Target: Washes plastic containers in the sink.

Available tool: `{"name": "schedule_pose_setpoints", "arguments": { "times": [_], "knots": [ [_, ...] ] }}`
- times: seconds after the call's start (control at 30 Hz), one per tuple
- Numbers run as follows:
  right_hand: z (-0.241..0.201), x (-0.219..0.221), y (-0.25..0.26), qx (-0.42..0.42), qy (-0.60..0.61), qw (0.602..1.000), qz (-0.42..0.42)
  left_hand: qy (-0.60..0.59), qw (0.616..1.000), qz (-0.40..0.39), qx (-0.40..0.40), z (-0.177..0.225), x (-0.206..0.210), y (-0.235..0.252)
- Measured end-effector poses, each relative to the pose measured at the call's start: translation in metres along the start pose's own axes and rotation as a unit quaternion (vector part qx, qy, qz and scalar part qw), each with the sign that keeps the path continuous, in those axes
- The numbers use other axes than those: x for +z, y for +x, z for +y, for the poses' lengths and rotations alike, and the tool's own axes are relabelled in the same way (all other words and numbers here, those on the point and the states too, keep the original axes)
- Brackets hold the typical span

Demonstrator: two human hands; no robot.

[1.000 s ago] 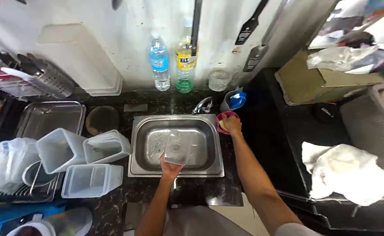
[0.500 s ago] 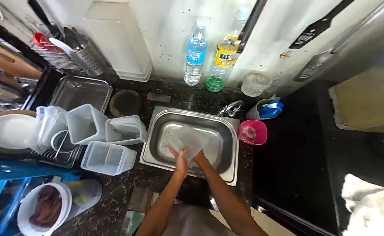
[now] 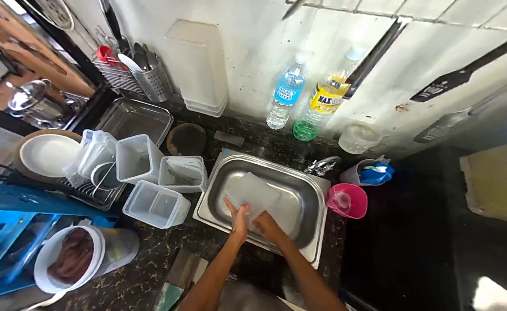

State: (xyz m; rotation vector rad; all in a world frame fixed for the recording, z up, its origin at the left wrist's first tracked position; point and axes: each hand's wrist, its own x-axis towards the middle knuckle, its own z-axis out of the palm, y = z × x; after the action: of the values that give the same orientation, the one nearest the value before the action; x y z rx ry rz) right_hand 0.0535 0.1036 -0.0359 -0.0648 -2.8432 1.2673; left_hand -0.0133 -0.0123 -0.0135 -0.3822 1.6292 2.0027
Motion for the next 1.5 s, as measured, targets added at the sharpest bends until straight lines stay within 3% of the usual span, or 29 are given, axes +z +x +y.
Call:
{"name": "schedule_pose_setpoints", "arguments": {
  "times": [0.03, 0.13, 0.2, 0.27, 0.37, 0.47, 0.5, 0.6, 0.73, 0.8, 0.93, 1.0, 1.07, 1.13, 1.17, 1.2, 1.27, 1.33, 1.47, 1.5],
  "knots": [
    [0.012, -0.007, -0.002, -0.004, -0.029, 1.000, 0.003, -0.003, 1.000, 0.003, -0.017, 0.002, -0.003, -0.001],
    [0.027, -0.013, 0.005, 0.133, -0.052, 0.989, -0.032, -0.007, 0.998, 0.014, -0.057, -0.002, -0.001, -0.016],
    [-0.001, -0.002, 0.013, 0.202, 0.006, 0.979, -0.020, 0.037, 0.999, 0.001, -0.037, 0.002, 0.004, -0.021],
    [-0.058, -0.010, 0.035, 0.292, 0.092, 0.949, -0.077, 0.056, 0.998, -0.035, -0.012, 0.007, 0.005, -0.020],
    [-0.046, 0.019, 0.031, 0.199, 0.277, 0.936, 0.087, 0.056, 0.997, -0.059, 0.007, 0.012, 0.010, -0.014],
    [-0.050, 0.019, 0.024, 0.205, 0.450, 0.857, 0.148, 0.055, 0.997, -0.058, 0.004, 0.022, 0.009, -0.002],
    [-0.053, 0.019, 0.022, 0.193, 0.486, 0.837, 0.158, 0.050, 0.998, -0.047, 0.012, 0.027, 0.005, 0.005],
    [-0.063, 0.012, 0.025, 0.170, 0.508, 0.833, 0.139, 0.023, 0.997, -0.065, 0.019, 0.041, -0.011, 0.019],
    [-0.092, 0.004, 0.050, 0.207, 0.512, 0.821, 0.142, 0.015, 0.994, -0.111, -0.003, 0.051, -0.013, -0.015],
    [-0.106, 0.007, 0.054, 0.213, 0.589, 0.761, 0.170, 0.034, 0.994, -0.100, 0.037, 0.063, -0.019, -0.009],
    [-0.120, 0.002, 0.028, 0.216, 0.760, 0.547, 0.277, 0.063, 0.987, -0.100, 0.105, 0.070, -0.035, 0.016],
    [-0.121, -0.020, 0.035, 0.192, 0.781, 0.479, 0.351, 0.041, 0.987, -0.122, 0.095, 0.069, -0.038, 0.011],
    [-0.115, -0.031, 0.056, 0.184, 0.763, 0.502, 0.364, 0.027, 0.989, -0.126, 0.072, 0.064, -0.035, -0.003],
    [-0.115, -0.017, 0.080, 0.212, 0.706, 0.592, 0.327, 0.027, 0.987, -0.141, 0.065, 0.058, -0.032, -0.012],
    [-0.118, -0.009, 0.086, 0.223, 0.691, 0.619, 0.299, 0.017, 0.989, -0.139, 0.054, 0.059, -0.028, -0.012],
    [-0.122, -0.002, 0.086, 0.227, 0.699, 0.623, 0.270, 0.003, 0.991, -0.129, 0.044, 0.062, -0.026, -0.008],
    [-0.126, 0.005, 0.073, 0.229, 0.728, 0.592, 0.258, -0.009, 0.993, -0.107, 0.047, 0.071, -0.029, 0.006],
    [-0.122, -0.004, 0.056, 0.219, 0.732, 0.596, 0.248, -0.005, 0.995, -0.085, 0.044, 0.081, -0.033, 0.018],
    [-0.111, -0.024, 0.071, 0.230, 0.685, 0.600, 0.343, 0.020, 0.989, -0.138, 0.046, 0.073, -0.026, 0.003],
    [-0.108, -0.026, 0.083, 0.224, 0.664, 0.618, 0.358, 0.020, 0.987, -0.155, 0.034, 0.066, -0.024, -0.007]
  ]
}}
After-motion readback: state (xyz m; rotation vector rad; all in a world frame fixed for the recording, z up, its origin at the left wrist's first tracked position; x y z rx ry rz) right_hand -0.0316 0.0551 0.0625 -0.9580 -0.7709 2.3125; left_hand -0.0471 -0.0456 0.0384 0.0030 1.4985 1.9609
